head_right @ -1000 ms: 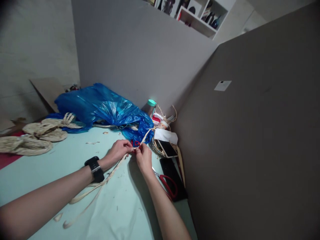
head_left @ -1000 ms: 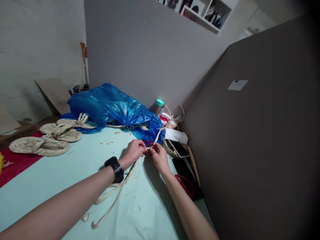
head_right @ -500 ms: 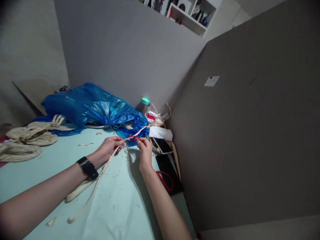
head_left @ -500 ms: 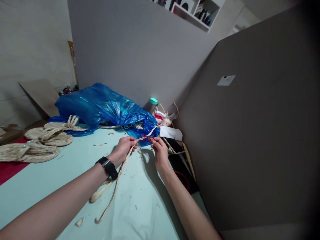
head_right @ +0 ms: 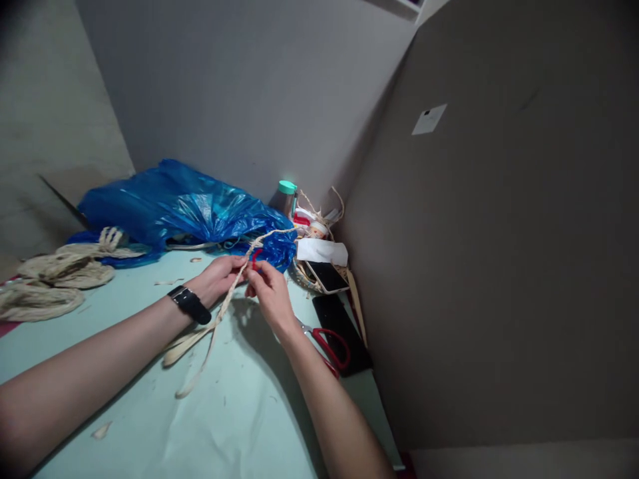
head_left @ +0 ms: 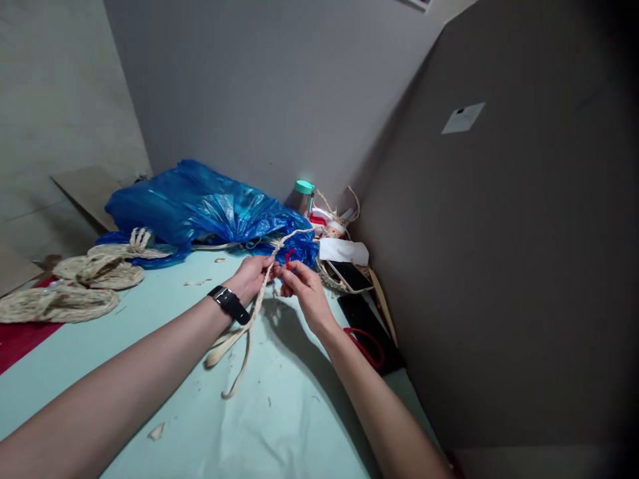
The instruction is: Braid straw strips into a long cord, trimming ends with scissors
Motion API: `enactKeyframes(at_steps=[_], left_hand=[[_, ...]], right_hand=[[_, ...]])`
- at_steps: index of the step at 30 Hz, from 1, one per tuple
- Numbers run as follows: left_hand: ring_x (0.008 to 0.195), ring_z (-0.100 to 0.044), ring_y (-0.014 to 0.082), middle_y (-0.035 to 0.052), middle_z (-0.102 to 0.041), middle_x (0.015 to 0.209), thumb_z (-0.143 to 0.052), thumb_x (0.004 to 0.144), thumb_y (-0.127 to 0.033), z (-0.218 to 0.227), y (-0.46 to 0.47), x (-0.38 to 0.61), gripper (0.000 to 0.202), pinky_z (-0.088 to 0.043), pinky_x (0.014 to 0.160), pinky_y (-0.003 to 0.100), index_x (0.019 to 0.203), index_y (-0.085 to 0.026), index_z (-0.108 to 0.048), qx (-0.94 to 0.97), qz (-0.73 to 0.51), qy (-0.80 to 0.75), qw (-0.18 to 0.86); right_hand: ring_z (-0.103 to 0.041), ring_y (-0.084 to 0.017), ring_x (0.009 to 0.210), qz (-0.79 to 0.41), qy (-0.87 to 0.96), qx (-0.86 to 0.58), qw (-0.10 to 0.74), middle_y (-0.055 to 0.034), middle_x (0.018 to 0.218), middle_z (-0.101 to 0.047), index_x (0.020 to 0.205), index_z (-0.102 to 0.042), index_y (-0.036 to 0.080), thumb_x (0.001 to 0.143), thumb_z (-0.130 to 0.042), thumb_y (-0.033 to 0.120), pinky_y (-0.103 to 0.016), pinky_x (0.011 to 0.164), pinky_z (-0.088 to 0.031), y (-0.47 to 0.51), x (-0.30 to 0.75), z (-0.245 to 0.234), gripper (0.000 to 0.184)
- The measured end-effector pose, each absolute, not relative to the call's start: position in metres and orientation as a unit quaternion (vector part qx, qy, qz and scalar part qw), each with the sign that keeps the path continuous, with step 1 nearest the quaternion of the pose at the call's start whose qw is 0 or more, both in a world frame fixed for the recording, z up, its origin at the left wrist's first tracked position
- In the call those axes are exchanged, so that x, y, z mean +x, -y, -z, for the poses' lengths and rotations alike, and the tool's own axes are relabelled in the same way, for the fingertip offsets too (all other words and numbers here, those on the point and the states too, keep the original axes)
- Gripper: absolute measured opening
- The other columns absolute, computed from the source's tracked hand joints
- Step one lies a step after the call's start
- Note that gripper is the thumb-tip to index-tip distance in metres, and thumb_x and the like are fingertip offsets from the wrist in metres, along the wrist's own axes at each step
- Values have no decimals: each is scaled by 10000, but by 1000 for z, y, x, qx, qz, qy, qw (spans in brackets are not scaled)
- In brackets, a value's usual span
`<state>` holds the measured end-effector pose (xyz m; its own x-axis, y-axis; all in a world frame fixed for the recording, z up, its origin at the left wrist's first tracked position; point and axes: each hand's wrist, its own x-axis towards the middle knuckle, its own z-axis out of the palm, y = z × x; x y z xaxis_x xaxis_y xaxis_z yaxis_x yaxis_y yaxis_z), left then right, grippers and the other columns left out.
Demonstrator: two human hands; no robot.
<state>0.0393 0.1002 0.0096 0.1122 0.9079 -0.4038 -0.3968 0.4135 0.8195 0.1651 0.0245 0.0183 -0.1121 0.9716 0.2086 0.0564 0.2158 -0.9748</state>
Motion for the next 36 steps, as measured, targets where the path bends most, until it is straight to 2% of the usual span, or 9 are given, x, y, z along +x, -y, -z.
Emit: enactKeyframes(at_steps=[3, 9, 14, 16, 18, 22, 27, 33, 36], left_hand=[[1040, -627, 235, 100, -605, 1251, -600, 917, -344, -13, -104, 46, 366, -545, 865, 450, 1241, -176, -573, 270, -487, -454, 695], [1013, -635, 226, 93, -614, 1229, -598, 920, -345, -17, -101, 60, 352, -554, 842, 439, 1227, -175, -578, 319, -512, -429, 672], [678, -614, 109, 6, -642, 760, -643, 844, -134, -18, -86, 46, 15, -501, 633, 225, 858, -132, -636, 378, -520, -447, 622], [595, -581, 95, -21, -622, 675, -678, 790, -126, -17, -75, 36, 68, -456, 562, 199, 792, -153, -616, 402, -516, -460, 601], [555, -568, 98, -24, -627, 644, -724, 735, -155, -16, -63, 28, 115, -441, 537, 204, 768, -161, -614, 428, -493, -463, 599], [590, -626, 156, 46, -679, 653, -784, 635, -221, -10, -43, 26, 173, -474, 573, 253, 719, -127, -666, 477, -403, -428, 653], [521, -591, 138, 39, -651, 575, -744, 641, -261, 1, -41, 29, 160, -464, 537, 248, 657, -129, -654, 474, -387, -425, 667], [474, -577, 136, -1, -619, 542, -705, 667, -291, 11, -46, 26, 164, -490, 508, 270, 659, -170, -595, 450, -430, -452, 638], [468, -576, 143, -12, -619, 526, -718, 658, -317, 10, -46, 30, 193, -484, 502, 271, 710, -184, -588, 451, -454, -452, 621]], right_hand=[[-427, -106, 490, -438, 562, -489, 502, 65, 514, -449, 683, -469, 212, 832, -560, 413, -227, 509, -331, -28, 169, -8, 267], [-367, -85, 486, -492, 580, -476, 442, 53, 504, -459, 560, -507, 178, 725, -651, 393, -217, 484, -259, -31, 162, 3, 307], [-347, -80, 480, -502, 545, -483, 466, 56, 512, -460, 580, -519, 177, 728, -634, 345, -218, 476, -234, -32, 165, 0, 251], [-328, -77, 459, -514, 519, -484, 481, 68, 501, -432, 622, -533, 182, 731, -630, 362, -216, 460, -226, -32, 168, -1, 232], [-319, -74, 441, -530, 495, -482, 491, 77, 497, -414, 659, -543, 186, 729, -633, 381, -213, 447, -225, -32, 170, -2, 226], [-354, -71, 424, -554, 466, -474, 501, 73, 495, -432, 647, -534, 186, 699, -662, 400, -206, 429, -236, -30, 168, -3, 254], [-335, -64, 420, -557, 452, -477, 508, 68, 497, -429, 652, -528, 178, 704, -655, 401, -198, 412, -241, -29, 169, -2, 261], [-322, -98, 429, -513, 454, -508, 521, 56, 519, -423, 769, -493, 208, 882, -430, 410, -218, 422, -268, -32, 173, -2, 240], [-368, -124, 460, -481, 497, -516, 505, 38, 529, -450, 736, -504, 219, 918, -414, 406, -241, 455, -295, -28, 168, -2, 276]])
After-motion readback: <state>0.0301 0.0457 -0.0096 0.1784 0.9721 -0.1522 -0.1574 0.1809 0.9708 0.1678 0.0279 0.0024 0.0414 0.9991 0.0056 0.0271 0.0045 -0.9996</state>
